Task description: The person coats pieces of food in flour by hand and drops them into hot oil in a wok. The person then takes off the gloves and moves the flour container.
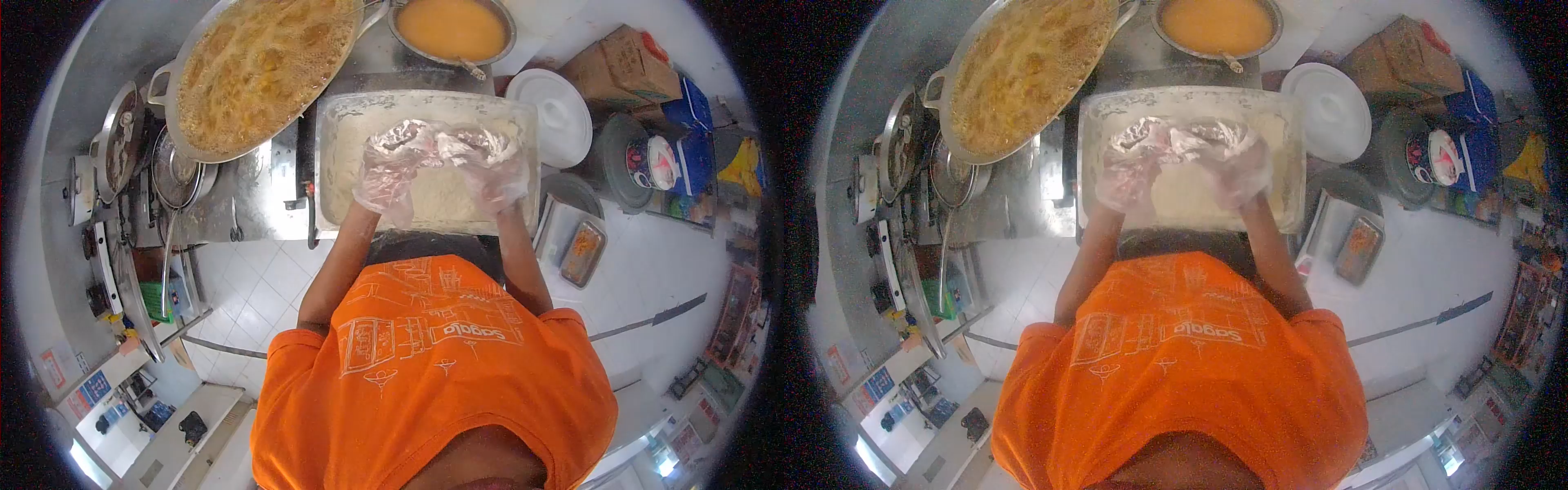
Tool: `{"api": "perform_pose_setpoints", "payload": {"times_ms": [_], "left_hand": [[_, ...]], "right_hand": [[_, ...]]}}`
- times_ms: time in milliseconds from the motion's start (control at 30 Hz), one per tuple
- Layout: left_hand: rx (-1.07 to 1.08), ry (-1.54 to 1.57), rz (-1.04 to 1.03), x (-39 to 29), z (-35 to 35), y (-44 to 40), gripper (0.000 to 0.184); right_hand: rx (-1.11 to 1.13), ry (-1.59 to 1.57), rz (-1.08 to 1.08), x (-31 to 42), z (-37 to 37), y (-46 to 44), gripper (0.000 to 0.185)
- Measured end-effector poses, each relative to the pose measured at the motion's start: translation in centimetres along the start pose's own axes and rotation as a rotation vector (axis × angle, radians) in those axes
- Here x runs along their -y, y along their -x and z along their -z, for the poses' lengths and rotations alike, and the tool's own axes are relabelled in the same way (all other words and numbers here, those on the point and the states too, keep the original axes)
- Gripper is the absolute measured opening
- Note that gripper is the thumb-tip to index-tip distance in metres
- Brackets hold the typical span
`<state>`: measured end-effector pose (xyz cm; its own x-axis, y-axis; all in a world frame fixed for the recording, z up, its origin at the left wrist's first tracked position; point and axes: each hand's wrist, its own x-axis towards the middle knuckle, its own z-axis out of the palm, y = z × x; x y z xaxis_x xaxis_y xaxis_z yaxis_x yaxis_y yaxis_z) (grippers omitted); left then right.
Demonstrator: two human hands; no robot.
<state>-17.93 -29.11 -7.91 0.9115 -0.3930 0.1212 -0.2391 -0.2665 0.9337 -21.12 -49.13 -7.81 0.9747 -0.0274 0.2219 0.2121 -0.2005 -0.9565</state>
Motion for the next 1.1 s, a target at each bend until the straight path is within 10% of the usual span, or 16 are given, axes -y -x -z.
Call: {"api": "perform_pose_setpoints", "payload": {"times_ms": [133, 200, 267, 500, 667, 767, 833, 1000, 1100], "left_hand": [[-0.274, 0.425, -0.112, -2.1, -2.0, -0.7, 0.015], [-0.239, 0.248, 0.022, -3.6, -2.0, -0.4, 0.015], [-0.238, 0.141, 0.066, -4.1, -2.4, -0.3, 0.012], [-0.280, 0.186, -0.025, -2.7, -3.8, -0.6, 0.008], [-0.220, 0.436, 0.037, -4.0, -3.1, -0.7, 0.010], [-0.202, 0.341, 0.087, -3.8, -2.4, -0.7, 0.011], [-0.257, 0.480, 0.084, -2.8, -2.9, -0.6, 0.013], [-0.227, 0.507, 0.306, -2.7, -1.9, -0.5, 0.014], [-0.150, 0.982, 0.439, -2.3, -1.9, -0.3, 0.017]], "right_hand": [[0.027, -1.170, -0.209, -1.1, -1.1, 0.8, 0.042], [0.090, -0.941, -0.221, -0.8, -1.5, 1.1, 0.043], [0.072, 0.420, -0.113, -1.0, -1.8, 1.5, 0.047], [0.089, 0.363, 0.053, -1.3, -1.2, 1.6, 0.044], [0.097, 0.248, -0.334, 5.8, -1.7, -0.4, 0.042], [0.101, -1.822, -0.357, -1.7, -1.5, 0.2, 0.037], [-0.028, -1.158, -0.434, -3.9, -1.0, 0.5, 0.038], [0.435, -1.952, -0.221, -6.4, 0.4, 0.4, 0.048], [0.131, -1.839, -0.407, -6.1, 0.4, 0.6, 0.055]]}}
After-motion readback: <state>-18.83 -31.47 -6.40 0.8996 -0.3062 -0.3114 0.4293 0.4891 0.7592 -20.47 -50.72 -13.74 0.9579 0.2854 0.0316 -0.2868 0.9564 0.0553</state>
